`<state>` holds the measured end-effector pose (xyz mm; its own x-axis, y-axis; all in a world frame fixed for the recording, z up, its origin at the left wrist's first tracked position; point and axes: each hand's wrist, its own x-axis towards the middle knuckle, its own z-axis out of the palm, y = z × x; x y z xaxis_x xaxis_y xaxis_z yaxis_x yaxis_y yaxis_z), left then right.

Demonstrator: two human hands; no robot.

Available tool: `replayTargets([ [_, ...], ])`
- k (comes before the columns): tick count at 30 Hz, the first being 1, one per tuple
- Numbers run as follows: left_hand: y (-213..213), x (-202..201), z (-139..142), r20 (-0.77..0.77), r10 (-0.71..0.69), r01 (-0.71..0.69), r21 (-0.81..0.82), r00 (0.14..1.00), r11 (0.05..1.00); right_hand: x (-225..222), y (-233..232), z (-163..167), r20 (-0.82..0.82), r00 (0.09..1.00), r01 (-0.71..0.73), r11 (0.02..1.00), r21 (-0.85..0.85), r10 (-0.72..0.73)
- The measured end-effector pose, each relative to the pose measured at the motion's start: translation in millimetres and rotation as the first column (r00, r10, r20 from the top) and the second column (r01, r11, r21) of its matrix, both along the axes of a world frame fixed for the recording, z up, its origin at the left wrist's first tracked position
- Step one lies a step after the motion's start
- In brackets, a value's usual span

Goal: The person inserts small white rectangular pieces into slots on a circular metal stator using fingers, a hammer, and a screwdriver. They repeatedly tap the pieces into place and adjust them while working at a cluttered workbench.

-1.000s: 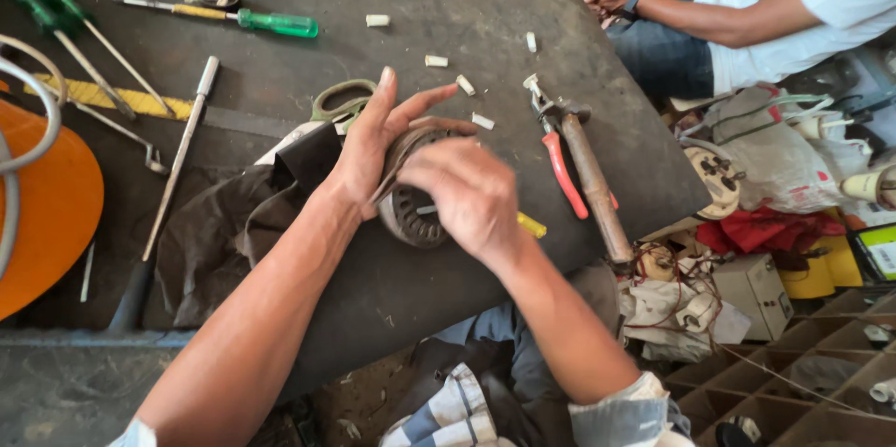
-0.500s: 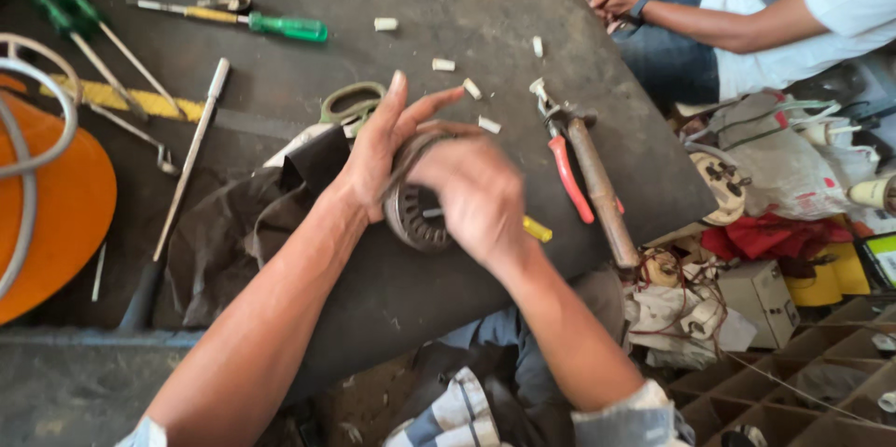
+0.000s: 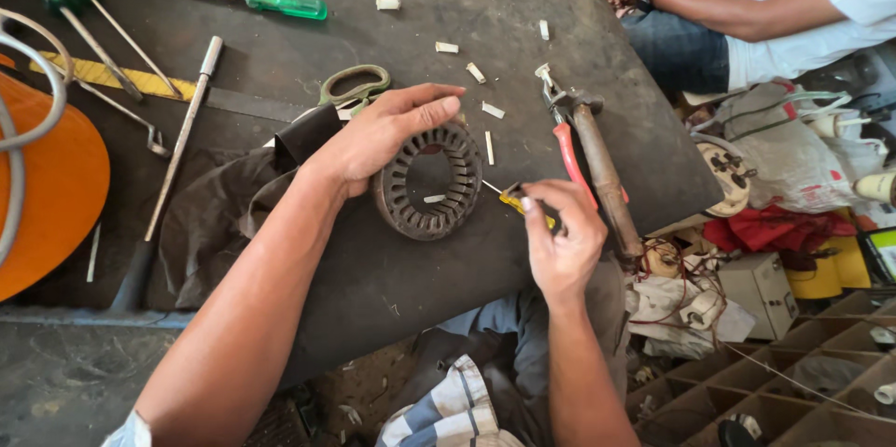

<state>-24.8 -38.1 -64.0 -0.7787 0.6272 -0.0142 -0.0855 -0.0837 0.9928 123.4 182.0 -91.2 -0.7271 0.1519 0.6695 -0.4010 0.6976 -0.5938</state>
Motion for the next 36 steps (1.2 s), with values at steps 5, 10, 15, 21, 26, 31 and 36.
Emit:
replayTargets([
  [5, -2, 4, 5, -0.254, 0.04, -0.095, -0.209, 0.966, 0.973, 1, 0, 2, 0.003, 0.997, 0.075, 0.947, 0.312, -0.08],
  [10, -4, 3, 1, -0.196, 0.024, -0.054, -0.147, 0.98, 0.988, -5, 1, 5, 0.002, 0.994, 0.103, 0.952, 0.288, -0.108],
  [15, 2, 4, -4, -0.073, 0.015, -0.007, 0.098, 0.997, 0.995, -1, 1, 7, 0.041, 0.991, 0.118, 0.981, 0.155, -0.125],
  [21, 7, 6, -7, -0.113, 0.048, -0.044, 0.031, 0.993, 0.999, -6, -8, 10, 0.078, 0.994, 0.069, 0.99, 0.126, -0.079],
  [26, 4, 5, -9, -0.12, 0.062, -0.062, 0.009, 0.991, 0.998, -10, -30, 10, 0.019, 0.992, 0.108, 0.935, 0.338, -0.122],
  [31, 6, 4, -12, -0.082, 0.09, -0.088, 0.024, 0.993, 0.996, 3, -43, 10, -0.013, 0.993, 0.108, 0.893, 0.437, -0.114],
  [36, 6, 3, -14, -0.077, 0.09, -0.089, 0.017, 0.993, 0.996, -5, -35, 11, 0.025, 0.99, 0.112, 0.882, 0.458, -0.139],
])
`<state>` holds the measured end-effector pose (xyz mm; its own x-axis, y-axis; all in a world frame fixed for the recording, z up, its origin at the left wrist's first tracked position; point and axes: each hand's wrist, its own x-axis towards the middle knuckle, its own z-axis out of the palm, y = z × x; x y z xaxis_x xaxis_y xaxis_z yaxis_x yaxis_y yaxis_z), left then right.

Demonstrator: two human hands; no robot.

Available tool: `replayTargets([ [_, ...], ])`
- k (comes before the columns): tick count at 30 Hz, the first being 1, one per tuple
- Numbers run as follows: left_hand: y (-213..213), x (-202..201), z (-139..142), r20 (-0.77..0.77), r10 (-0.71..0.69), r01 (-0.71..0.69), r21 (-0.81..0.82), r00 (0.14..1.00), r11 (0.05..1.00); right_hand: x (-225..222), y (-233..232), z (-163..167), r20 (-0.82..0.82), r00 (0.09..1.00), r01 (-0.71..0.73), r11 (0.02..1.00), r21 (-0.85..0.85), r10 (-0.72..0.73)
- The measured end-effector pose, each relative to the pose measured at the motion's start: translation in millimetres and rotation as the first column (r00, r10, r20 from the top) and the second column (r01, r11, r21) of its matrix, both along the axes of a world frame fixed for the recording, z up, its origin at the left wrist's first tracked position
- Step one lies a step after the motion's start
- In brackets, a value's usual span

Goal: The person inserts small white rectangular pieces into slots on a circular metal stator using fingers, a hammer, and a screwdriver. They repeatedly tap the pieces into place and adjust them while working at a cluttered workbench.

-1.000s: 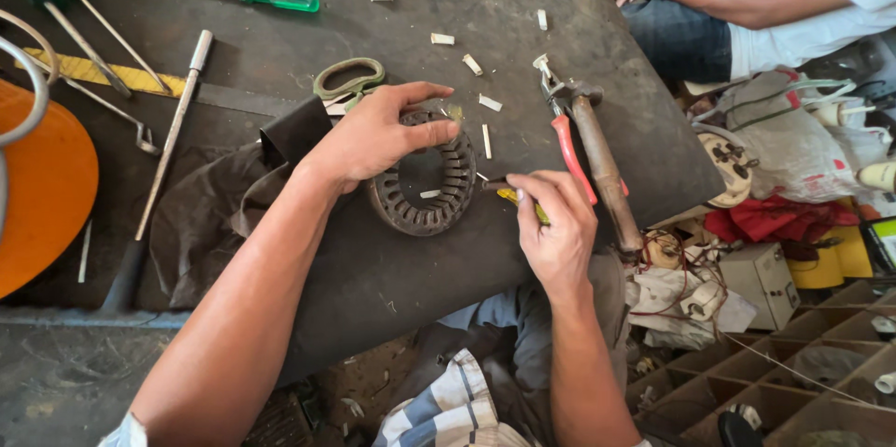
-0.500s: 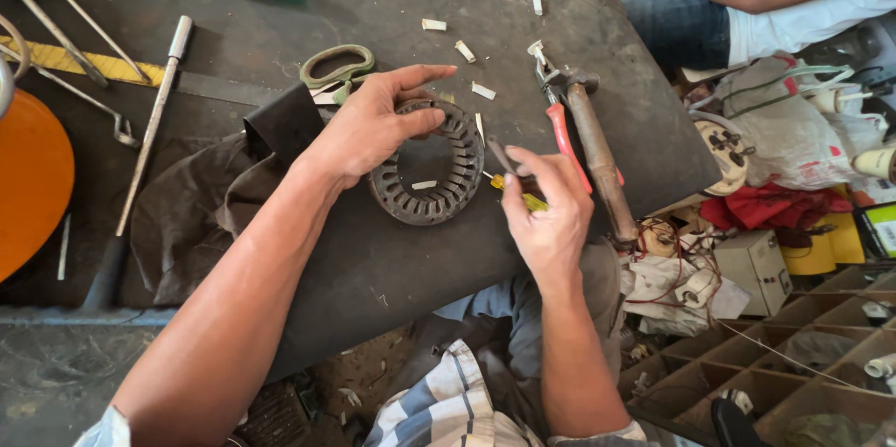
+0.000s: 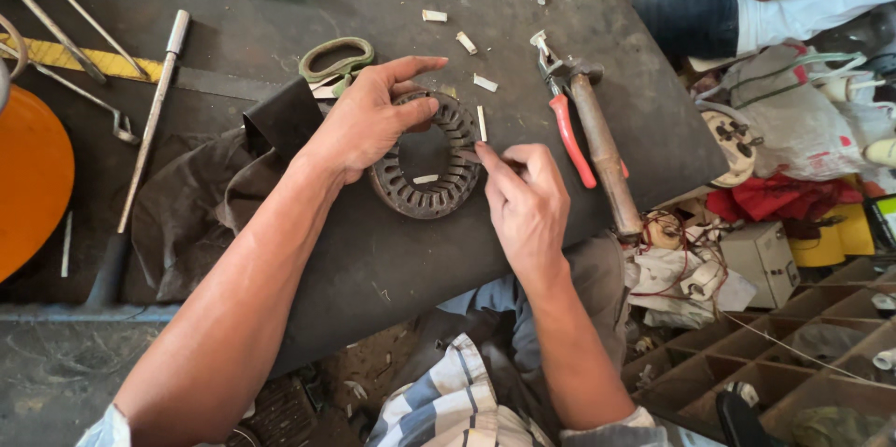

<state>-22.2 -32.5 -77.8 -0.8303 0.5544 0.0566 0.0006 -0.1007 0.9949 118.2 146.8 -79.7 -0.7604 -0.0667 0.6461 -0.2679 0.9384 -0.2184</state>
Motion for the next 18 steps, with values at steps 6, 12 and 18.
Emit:
replayTargets([
  [6, 2, 0, 0, 0.002, 0.011, -0.011, 0.001, 1.0, 1.0, 11, -1, -11, 0.014, 0.998, -0.067, 0.997, 0.032, 0.067],
  [12, 1, 1, 3, -0.006, 0.022, -0.022, -0.041, 1.0, 0.999, 17, 15, 2, 0.043, 0.999, -0.02, 0.981, -0.191, 0.029],
  [18, 1, 1, 4, -0.004, 0.019, -0.019, -0.05, 1.0, 0.999, -9, 6, 7, -0.005, 0.998, -0.067, 0.966, -0.248, 0.068],
])
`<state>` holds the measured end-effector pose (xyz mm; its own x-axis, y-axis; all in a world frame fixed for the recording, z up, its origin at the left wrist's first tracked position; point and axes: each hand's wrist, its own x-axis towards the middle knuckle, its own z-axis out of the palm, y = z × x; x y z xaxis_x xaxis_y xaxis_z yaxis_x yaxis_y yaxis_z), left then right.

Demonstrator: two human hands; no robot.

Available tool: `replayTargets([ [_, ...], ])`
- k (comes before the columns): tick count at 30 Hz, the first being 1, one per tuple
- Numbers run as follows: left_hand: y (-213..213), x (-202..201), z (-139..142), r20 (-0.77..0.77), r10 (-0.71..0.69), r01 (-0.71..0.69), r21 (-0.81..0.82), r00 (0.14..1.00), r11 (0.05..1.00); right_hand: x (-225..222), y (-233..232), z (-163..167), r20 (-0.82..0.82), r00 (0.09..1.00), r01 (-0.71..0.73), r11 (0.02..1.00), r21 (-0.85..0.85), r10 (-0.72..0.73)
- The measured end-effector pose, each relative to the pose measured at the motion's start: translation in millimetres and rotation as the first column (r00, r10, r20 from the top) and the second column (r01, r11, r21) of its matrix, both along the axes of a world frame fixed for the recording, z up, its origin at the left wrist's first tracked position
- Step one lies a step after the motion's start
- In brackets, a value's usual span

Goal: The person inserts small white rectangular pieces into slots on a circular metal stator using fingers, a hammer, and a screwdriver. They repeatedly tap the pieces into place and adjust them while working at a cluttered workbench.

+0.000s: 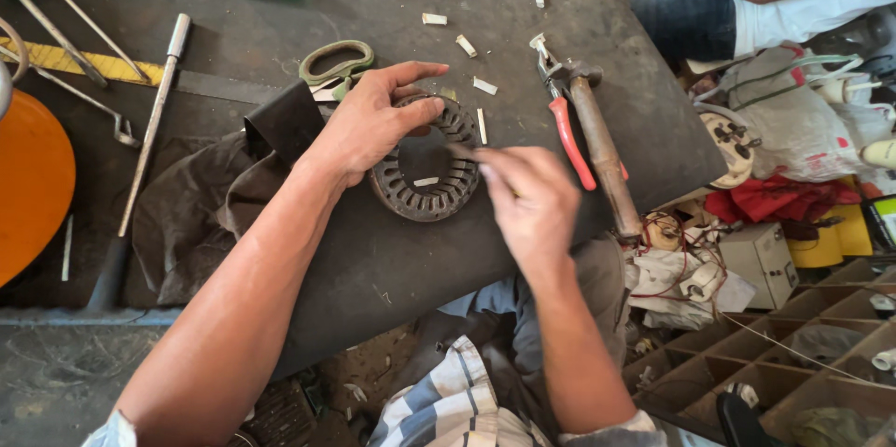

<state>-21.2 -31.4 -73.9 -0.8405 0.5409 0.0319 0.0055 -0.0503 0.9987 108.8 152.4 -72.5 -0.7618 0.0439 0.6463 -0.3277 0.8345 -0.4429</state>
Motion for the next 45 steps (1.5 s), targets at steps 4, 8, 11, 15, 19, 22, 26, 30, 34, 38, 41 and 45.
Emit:
replayTargets([
  [4, 0, -1, -3, -0.011, 0.011, -0.011, 0.009, 1.0, 1.0, -9, -5, -6, -0.012, 1.0, -0.022, 0.998, 0.053, 0.022],
  [8, 1, 0, -6, 0.046, 0.016, -0.018, 0.039, 0.999, 0.999, -11, -4, -5, 0.044, 0.999, -0.004, 1.0, 0.009, 0.004],
  [11, 1, 0, -6, 0.01, 0.023, -0.023, 0.009, 1.0, 1.0, -2, -6, -3, 0.018, 1.0, -0.012, 0.996, 0.086, 0.011],
  [15, 1, -1, -4, 0.031, 0.032, -0.033, 0.007, 0.999, 0.999, 17, 1, -2, 0.146, 0.988, -0.046, 0.999, -0.01, 0.047],
  [19, 1, 0, -2, 0.029, 0.036, -0.036, -0.014, 0.999, 0.999, 20, 17, -6, 0.211, 0.977, 0.057, 0.974, -0.218, -0.01],
  [22, 1, 0, 0, 0.041, 0.04, -0.039, -0.019, 0.998, 0.999, 7, 21, -13, 0.176, 0.983, 0.029, 0.91, -0.413, 0.049],
  [26, 2, 1, 0, 0.042, 0.049, -0.047, -0.037, 0.998, 0.998, -21, 8, -20, 0.173, 0.98, -0.006, 0.893, -0.45, 0.094],
  [30, 3, -1, -2, 0.04, 0.051, -0.05, -0.027, 0.998, 0.998, -36, -1, -19, 0.188, 0.981, 0.029, 0.93, -0.368, 0.044],
  [34, 3, -2, -5, 0.052, 0.04, -0.04, 0.007, 0.998, 0.999, -26, -4, -14, 0.132, 0.991, 0.01, 0.97, -0.244, 0.023],
  [38, 2, -2, -7, 0.025, 0.044, -0.043, -0.012, 0.999, 0.999, -23, -5, -8, 0.227, 0.973, 0.025, 0.95, -0.31, 0.049],
  [41, 2, -2, -6, 0.064, 0.039, -0.041, 0.02, 0.997, 0.999, -32, -4, -6, 0.211, 0.977, 0.032, 0.946, -0.324, 0.039],
  [45, 4, -2, -7, 0.05, 0.051, -0.051, 0.006, 0.997, 0.999, -31, -3, -10, 0.218, 0.975, 0.025, 0.942, -0.336, 0.052],
])
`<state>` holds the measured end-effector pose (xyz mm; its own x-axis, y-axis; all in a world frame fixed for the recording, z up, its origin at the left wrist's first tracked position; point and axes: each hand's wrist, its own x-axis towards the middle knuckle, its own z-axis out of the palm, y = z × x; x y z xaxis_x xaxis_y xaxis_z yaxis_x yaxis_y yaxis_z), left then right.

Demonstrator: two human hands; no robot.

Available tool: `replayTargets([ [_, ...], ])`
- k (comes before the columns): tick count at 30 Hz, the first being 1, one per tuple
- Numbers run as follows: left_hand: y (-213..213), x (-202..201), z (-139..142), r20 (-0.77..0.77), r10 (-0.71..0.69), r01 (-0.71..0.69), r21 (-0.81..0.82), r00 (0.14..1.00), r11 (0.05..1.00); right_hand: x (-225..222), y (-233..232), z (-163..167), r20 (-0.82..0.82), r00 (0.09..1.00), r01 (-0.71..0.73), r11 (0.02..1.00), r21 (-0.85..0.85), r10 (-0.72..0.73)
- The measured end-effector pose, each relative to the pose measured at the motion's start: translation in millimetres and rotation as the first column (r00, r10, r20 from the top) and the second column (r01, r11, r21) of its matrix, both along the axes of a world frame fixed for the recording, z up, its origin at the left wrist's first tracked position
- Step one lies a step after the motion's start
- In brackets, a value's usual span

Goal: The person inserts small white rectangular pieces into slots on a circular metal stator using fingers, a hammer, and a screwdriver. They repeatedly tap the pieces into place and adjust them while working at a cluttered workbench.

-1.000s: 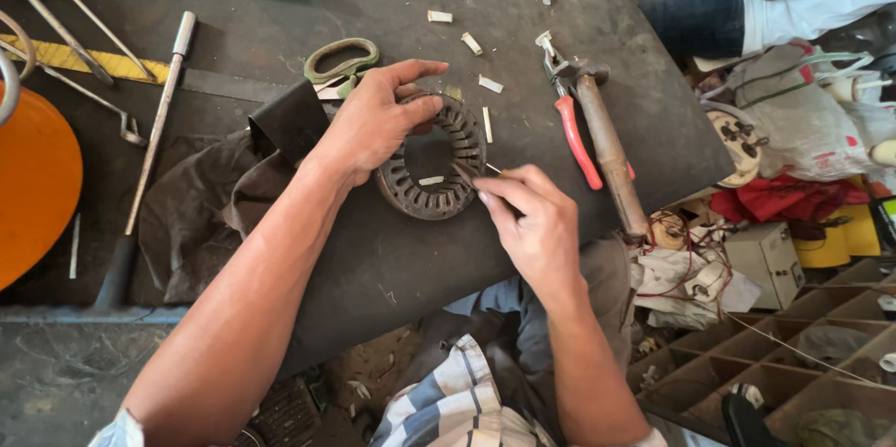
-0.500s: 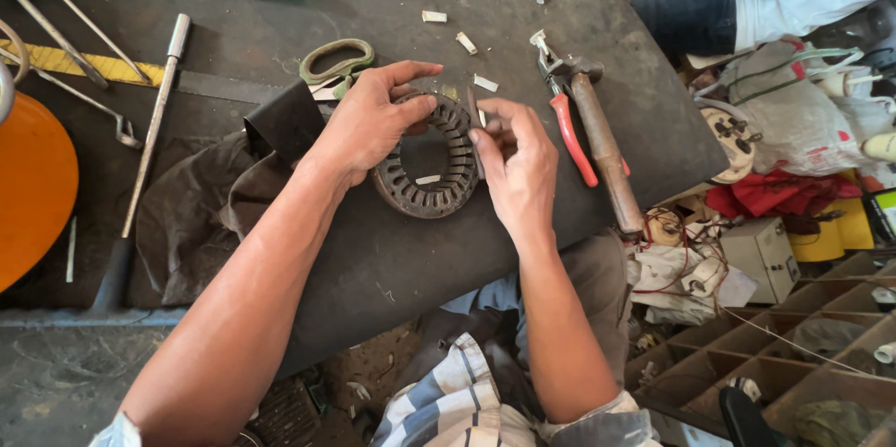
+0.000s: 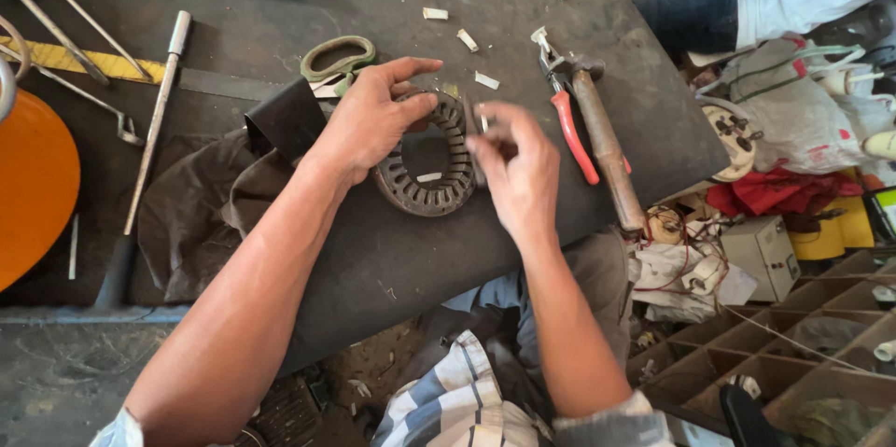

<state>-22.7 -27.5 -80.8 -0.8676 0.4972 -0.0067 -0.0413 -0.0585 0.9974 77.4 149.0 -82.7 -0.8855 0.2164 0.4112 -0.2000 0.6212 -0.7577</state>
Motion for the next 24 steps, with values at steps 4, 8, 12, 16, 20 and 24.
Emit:
replayTargets([
  [4, 0, -1, -2, -0.016, 0.005, -0.004, 0.046, 1.0, 0.999, 3, 2, -4, 0.039, 0.999, 0.012, 1.0, -0.009, -0.012],
  [8, 0, -1, -3, 0.012, 0.009, -0.01, 0.01, 1.0, 1.0, 1, 3, -4, -0.051, 0.999, 0.004, 0.999, 0.039, -0.002],
  [12, 0, -1, -3, -0.035, 0.002, -0.002, 0.004, 0.999, 1.0, 2, 5, -5, -0.045, 0.999, 0.006, 0.996, 0.093, -0.002],
  [16, 0, 1, -4, -0.008, 0.006, -0.006, 0.054, 1.0, 0.999, 2, 10, -8, 0.046, 0.998, -0.034, 0.997, -0.068, 0.038],
  [20, -1, 0, -3, -0.033, 0.006, -0.006, -0.007, 0.999, 1.0, 2, 16, -11, 0.051, 0.997, -0.047, 0.995, -0.087, 0.051],
  [24, -1, 0, -3, -0.036, 0.007, -0.007, -0.002, 0.999, 1.0, -3, 18, -12, 0.014, 1.0, 0.012, 1.0, -0.011, -0.012],
])
